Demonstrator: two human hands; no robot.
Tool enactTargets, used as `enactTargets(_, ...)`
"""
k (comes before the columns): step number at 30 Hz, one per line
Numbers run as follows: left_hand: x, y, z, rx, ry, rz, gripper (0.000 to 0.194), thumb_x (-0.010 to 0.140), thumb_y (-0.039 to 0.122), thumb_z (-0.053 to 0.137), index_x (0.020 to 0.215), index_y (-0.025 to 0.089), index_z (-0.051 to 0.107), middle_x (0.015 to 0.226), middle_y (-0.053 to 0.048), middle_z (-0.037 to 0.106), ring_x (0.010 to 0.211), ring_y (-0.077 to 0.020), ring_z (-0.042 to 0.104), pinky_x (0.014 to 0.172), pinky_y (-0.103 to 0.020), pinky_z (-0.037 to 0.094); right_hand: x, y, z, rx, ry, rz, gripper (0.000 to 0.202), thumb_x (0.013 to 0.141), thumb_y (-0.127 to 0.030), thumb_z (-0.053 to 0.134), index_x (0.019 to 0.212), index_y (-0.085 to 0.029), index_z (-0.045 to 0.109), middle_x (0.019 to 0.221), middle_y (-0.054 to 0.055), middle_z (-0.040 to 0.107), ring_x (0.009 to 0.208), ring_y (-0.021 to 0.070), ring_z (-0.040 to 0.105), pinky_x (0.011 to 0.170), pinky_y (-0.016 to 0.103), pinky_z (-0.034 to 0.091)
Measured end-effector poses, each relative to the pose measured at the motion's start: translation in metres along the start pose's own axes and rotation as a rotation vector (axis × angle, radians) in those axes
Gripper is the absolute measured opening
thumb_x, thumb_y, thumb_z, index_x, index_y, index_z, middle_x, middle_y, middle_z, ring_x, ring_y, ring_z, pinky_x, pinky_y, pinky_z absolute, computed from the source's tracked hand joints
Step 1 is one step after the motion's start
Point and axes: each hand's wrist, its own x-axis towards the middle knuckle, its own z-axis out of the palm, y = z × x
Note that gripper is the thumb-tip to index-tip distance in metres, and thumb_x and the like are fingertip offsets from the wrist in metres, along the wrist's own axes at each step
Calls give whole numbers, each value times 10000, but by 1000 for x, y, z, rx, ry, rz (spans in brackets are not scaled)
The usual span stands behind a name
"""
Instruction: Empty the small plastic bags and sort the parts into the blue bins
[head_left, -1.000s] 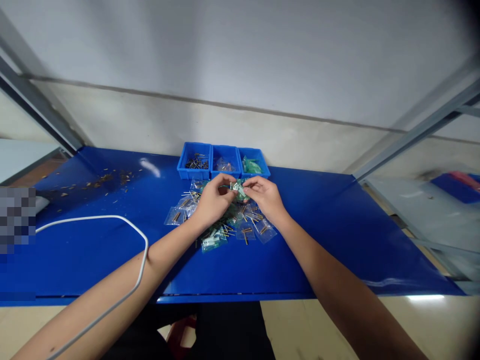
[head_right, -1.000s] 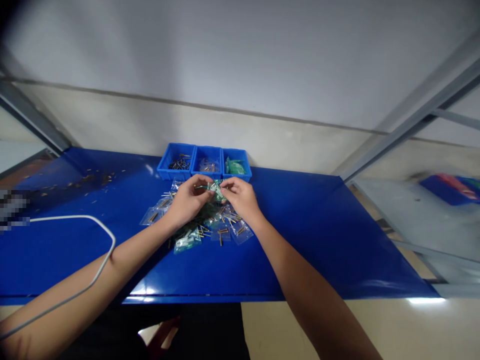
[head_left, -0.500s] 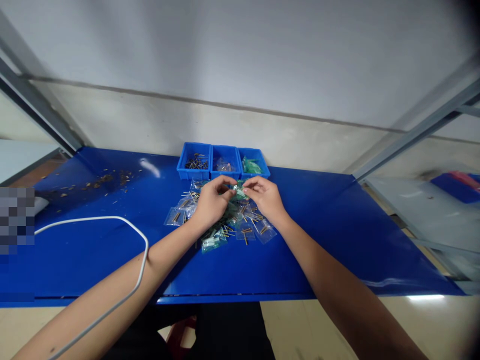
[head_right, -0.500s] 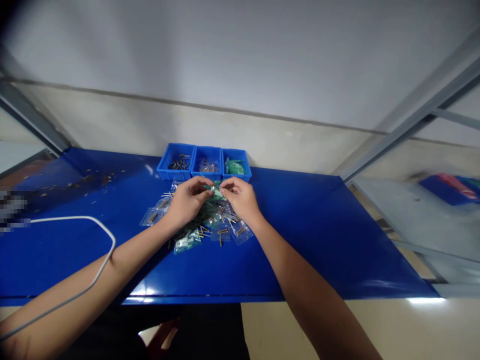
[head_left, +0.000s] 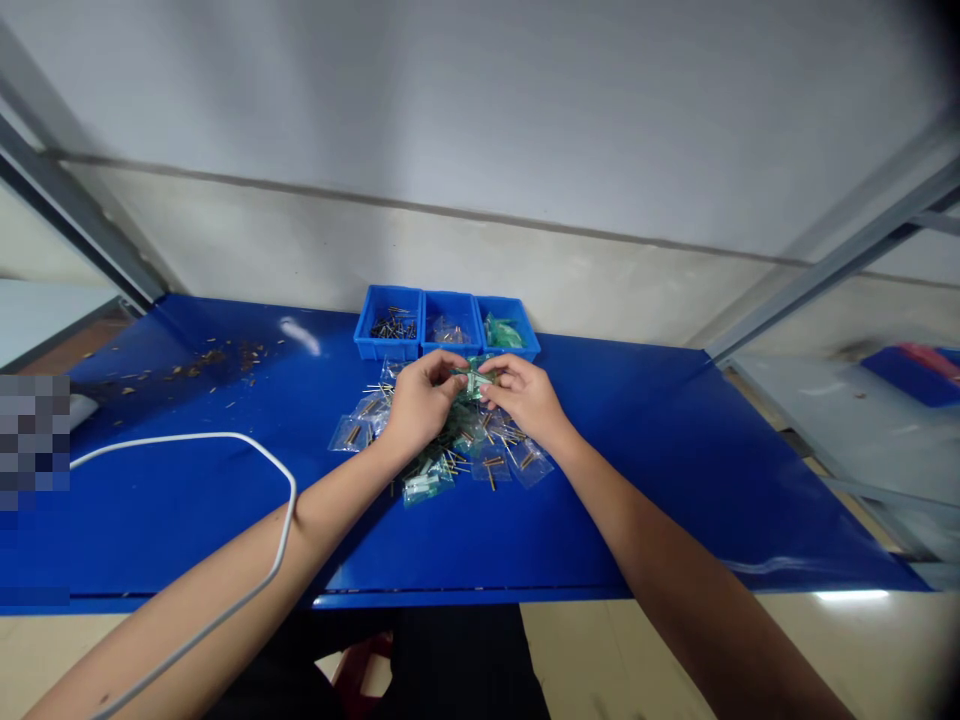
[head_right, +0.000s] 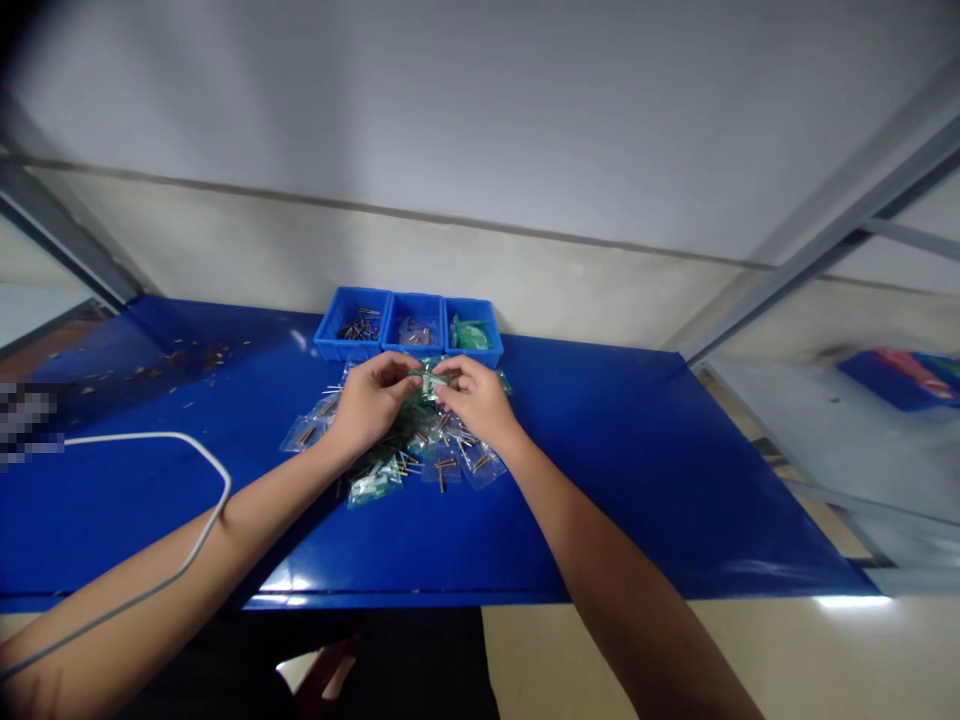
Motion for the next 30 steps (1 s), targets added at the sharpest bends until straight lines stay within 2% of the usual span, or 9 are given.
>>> enactTargets(6,-5,7,2,107,-24,63,124,963,182,733,1078,217,764,956,-43,803,809,-202,700,781,-341,538,2,3,-5,-14,182,-64,306,874,-485,968,1029,-265,823,775,23,779,724,241,753,703,416,665)
enactTargets(11,-10,4,4,319,-79,219,166,978,143,677,1099,236,742,1103,-89,817,985,-261,750,939,-421,605,12,7,-19,14,384,-89,399,931,-391,889,1289,-232,817,1021,100,877,967,290,839,941,470,710)
enactTargets(13,-11,2,4,375,-113,267,181,996,133,654,1118,237,737,1133,-97,807,1044,-279,756,1003,-456,617,16,8,-24,79,382,-64,539,904,-356,887,1421,-229,799,1283,152,889,1129,319,863,1024,474,715)
enactTargets(16,-12,1,3,474,-144,307,197,1024,139,630,1164,229,736,1214,-133,799,1176,-328,748,1098,-527,615,18,9,-28,152,323,-62,698,886,-321,880,1569,-249,761,1692,185,727,1345,355,836,1096,473,721)
enactTargets(21,-15,4,4,638,-225,346,332,1013,206,691,1342,209,738,1441,-194,767,1431,-427,672,1241,-656,580,12,6,-30,80,270,-197,556,950,-261,812,1505,-294,837,1895,121,541,1409,372,801,1073,497,744)
enactTargets(23,-16,4,4,668,-283,379,400,997,210,714,1396,212,737,1539,-201,743,1519,-433,644,1307,-660,552,9,4,-27,25,305,-271,449,969,-248,777,1404,-295,881,1912,98,521,1388,375,799,1005,495,754)
enactTargets(25,-16,4,5,694,-346,416,386,998,217,721,1382,207,750,1599,-208,726,1584,-438,618,1357,-662,519,7,1,-24,-39,336,-301,345,993,-259,748,1301,-287,902,1851,106,598,1309,354,812,928,478,746)
enactTargets(28,-16,3,4,716,-446,464,246,1030,222,689,1257,209,783,1520,-204,779,1585,-440,633,1353,-659,523,6,-3,-19,-112,370,-295,187,1019,-294,725,1106,-263,888,1563,143,802,1127,303,810,819,440,702)
enactTargets(30,-16,3,3,723,-491,479,174,1043,224,672,1161,221,798,1428,-192,815,1520,-436,681,1311,-653,554,6,-4,-18,-138,377,-300,154,1021,-305,719,968,-249,852,1311,144,861,1044,285,785,783,418,666)
